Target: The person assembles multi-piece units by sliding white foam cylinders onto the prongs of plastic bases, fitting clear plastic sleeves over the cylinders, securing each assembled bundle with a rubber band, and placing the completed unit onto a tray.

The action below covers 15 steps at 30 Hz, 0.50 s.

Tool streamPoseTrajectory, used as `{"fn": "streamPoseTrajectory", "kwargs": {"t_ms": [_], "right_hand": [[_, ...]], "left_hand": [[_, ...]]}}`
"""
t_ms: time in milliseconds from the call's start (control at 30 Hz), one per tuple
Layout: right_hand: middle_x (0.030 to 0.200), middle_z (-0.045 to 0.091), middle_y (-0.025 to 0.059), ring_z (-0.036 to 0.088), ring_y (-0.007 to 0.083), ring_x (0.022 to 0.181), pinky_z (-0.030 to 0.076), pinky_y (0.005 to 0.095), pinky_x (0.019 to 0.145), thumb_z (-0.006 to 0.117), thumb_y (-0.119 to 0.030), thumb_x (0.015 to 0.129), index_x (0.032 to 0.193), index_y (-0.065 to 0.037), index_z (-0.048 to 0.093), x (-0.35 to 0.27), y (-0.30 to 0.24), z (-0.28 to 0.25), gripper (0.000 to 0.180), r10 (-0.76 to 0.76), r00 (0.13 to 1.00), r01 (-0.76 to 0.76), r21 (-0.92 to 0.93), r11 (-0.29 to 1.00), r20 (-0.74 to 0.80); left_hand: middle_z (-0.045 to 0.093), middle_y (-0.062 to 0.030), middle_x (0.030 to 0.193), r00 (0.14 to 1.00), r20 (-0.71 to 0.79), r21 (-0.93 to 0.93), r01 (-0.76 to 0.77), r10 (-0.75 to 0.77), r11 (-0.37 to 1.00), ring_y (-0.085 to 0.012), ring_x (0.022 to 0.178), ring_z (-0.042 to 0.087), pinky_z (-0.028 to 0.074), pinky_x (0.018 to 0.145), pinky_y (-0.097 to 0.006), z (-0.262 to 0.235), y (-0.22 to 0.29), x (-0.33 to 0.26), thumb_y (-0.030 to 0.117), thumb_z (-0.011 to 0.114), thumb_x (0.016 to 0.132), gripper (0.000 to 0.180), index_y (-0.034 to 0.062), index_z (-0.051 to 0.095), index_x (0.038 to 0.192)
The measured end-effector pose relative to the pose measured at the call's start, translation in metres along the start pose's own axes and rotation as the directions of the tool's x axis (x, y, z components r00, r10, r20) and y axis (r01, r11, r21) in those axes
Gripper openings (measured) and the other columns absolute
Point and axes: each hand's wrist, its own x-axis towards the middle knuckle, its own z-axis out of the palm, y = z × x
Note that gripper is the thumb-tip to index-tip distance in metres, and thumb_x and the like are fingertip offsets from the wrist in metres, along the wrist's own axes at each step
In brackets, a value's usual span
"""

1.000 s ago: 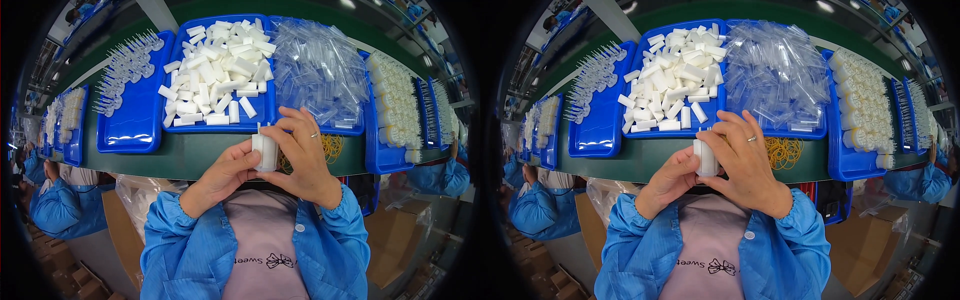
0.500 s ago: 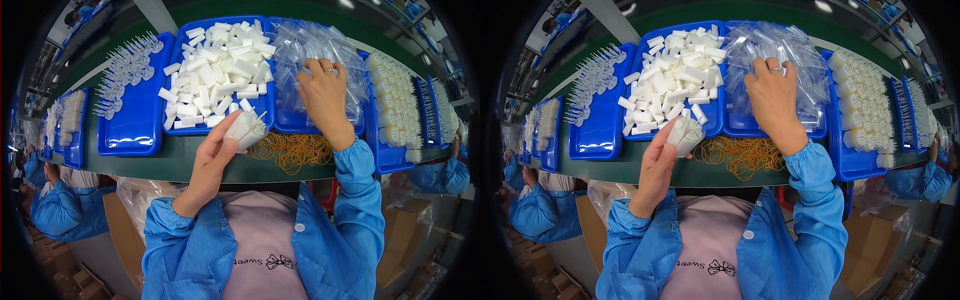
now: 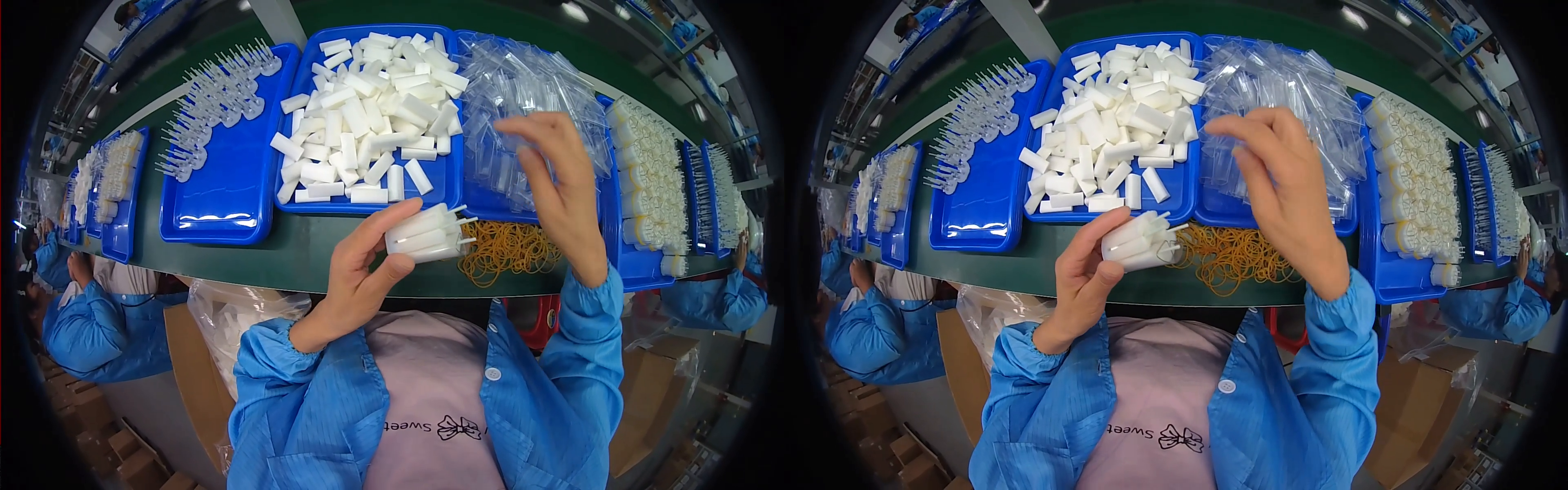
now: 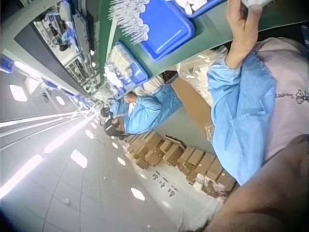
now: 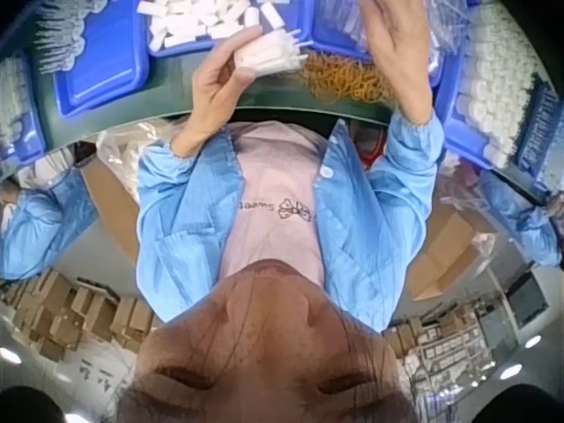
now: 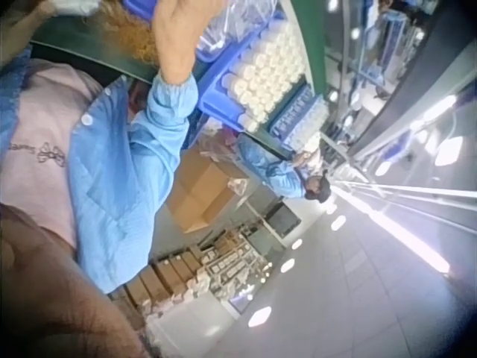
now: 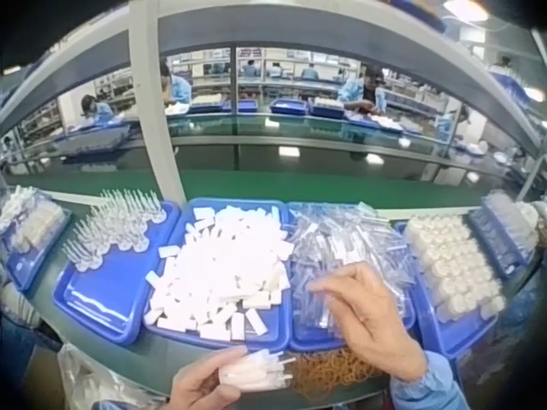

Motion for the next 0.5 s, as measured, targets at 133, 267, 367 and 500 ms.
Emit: {"fn": "streamPoseTrajectory", "kwargs": {"t_ms": [133, 267, 367, 500], "right_hand": [[0.108, 0.056, 0.0139, 0.057, 0.0177, 0.094, 0.046, 0.0338, 0.085, 0.062, -0.001, 0.085, 0.104, -0.003, 0.051, -0.025, -0.028, -0.008, 0.023, 0.120, 0.988, -0.001, 0.784, 0.621, -0.094], [0.110, 0.055, 0.0199, 0.059, 0.0180, 0.095, 0.048, 0.0313, 0.086, 0.063, 0.000, 0.085, 0.096, -0.004, 0.042, -0.037, -0.048, -0.005, 0.023, 0.205, 0.978, -0.018, 0.955, 0.297, -0.046], [0.110, 0.056, 0.0188, 0.060, 0.0187, 0.093, 0.048, 0.0312, 0.085, 0.062, 0.001, 0.085, 0.112, -0.002, 0.042, -0.038, -0.054, -0.008, 0.034, 0.223, 0.972, 0.000, 0.945, 0.326, -0.076], [0.107, 0.059, 0.0167, 0.061, 0.0191, 0.093, 0.049, 0.0304, 0.083, 0.064, 0.000, 0.085, 0.126, 0.000, 0.044, -0.039, -0.055, -0.006, 0.046, 0.219, 0.974, -0.023, 0.929, 0.369, -0.063]], "left_hand": [[0.056, -0.0135, 0.124, 0.997, 0.037, 0.103, -0.068, 0.064, 0.992, -0.0211, 0.110, 0.056, 0.043, 0.094, -0.030, 0.001, -0.003, -0.001, 0.026, 0.063, 0.090, 0.049, 0.0019, 0.050, 0.131], [0.057, -0.0143, 0.124, 0.999, 0.021, 0.078, -0.046, 0.045, 0.996, -0.0227, 0.110, 0.056, 0.043, 0.094, -0.031, 0.003, -0.002, -0.004, 0.026, 0.063, 0.090, 0.046, 0.0024, 0.052, 0.129], [0.056, -0.0141, 0.124, 0.998, 0.043, 0.066, -0.057, 0.054, 0.996, -0.0221, 0.112, 0.055, 0.042, 0.094, -0.031, 0.003, 0.000, -0.004, 0.024, 0.062, 0.091, 0.046, 0.0016, 0.052, 0.129], [0.053, -0.0130, 0.128, 0.996, 0.078, -0.058, 0.049, -0.044, 0.997, -0.0204, 0.115, 0.053, 0.041, 0.098, -0.032, 0.007, 0.007, -0.004, 0.018, 0.060, 0.092, 0.047, -0.0003, 0.046, 0.133]]}}
